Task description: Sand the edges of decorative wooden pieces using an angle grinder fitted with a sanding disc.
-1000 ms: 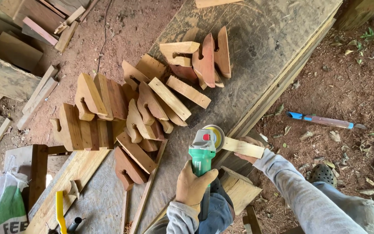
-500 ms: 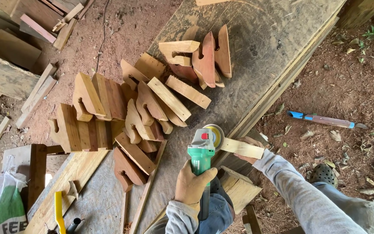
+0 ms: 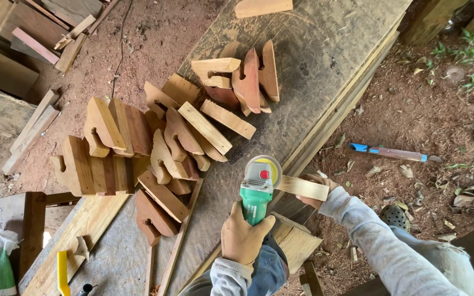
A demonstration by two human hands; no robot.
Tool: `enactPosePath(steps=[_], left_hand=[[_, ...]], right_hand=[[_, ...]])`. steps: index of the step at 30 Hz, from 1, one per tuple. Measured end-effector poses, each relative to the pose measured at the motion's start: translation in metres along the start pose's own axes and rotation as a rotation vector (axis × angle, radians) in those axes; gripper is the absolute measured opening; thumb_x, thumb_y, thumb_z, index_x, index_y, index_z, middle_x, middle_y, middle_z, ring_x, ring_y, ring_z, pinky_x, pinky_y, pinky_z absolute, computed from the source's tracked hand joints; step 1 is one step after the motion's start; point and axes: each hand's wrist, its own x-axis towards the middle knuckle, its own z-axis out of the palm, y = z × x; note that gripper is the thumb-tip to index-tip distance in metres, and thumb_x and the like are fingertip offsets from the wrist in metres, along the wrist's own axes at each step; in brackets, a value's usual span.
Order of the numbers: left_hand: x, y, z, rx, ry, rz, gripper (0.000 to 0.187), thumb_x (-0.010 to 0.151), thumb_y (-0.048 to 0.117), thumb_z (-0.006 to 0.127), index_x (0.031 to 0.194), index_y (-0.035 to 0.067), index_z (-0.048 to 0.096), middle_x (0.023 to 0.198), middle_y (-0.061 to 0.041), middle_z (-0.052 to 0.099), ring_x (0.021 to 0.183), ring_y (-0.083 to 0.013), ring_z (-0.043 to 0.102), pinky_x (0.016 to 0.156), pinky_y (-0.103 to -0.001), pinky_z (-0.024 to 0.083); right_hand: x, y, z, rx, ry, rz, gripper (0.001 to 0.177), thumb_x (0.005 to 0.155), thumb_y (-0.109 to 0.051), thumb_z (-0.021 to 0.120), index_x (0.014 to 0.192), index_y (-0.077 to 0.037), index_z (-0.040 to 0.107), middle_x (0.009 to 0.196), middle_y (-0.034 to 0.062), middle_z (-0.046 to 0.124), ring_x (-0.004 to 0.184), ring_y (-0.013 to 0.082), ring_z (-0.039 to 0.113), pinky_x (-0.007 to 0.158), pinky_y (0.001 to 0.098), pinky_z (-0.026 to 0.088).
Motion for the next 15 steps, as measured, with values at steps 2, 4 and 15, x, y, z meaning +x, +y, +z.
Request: enactPosePath(steps=[2,4,15], left_hand=[[-0.002,0.003,0.002,0.002,-0.024,0.037,0.049,0.067,0.042,0.08,0.098,0.008,0.064,0.075,-0.007,0.074,0.058,-0.0229,0.068,0.059,-0.034,0.058],[-0.001,0.002,0.004,-0.033,-0.059,0.015,0.048,0.066,0.043,0.08,0.097,0.009,0.066,0.077,-0.006,0.074,0.06,-0.0208,0.068,0.062,-0.032,0.058],[-0.008,0.007,0.007,-0.114,-0.142,0.039,0.043,0.066,0.036,0.081,0.097,0.01,0.068,0.076,-0.003,0.071,0.06,-0.0165,0.063,0.061,-0.029,0.054]], right_hand=[[0.001,0.006,0.0,-0.049,0.002,0.048,0.047,0.068,-0.027,0.084,0.109,-0.01,0.067,0.088,0.0021,0.077,0.074,0.0168,0.072,0.067,0.0279,0.061],[0.001,0.002,-0.004,-0.048,0.001,0.088,0.046,0.067,-0.024,0.084,0.108,-0.012,0.068,0.09,0.0014,0.077,0.076,0.0168,0.074,0.068,0.0281,0.062],[0.001,0.003,-0.005,0.204,-0.023,0.09,0.053,0.063,-0.008,0.084,0.113,-0.01,0.068,0.099,0.0035,0.08,0.087,0.0175,0.077,0.076,0.0271,0.064]])
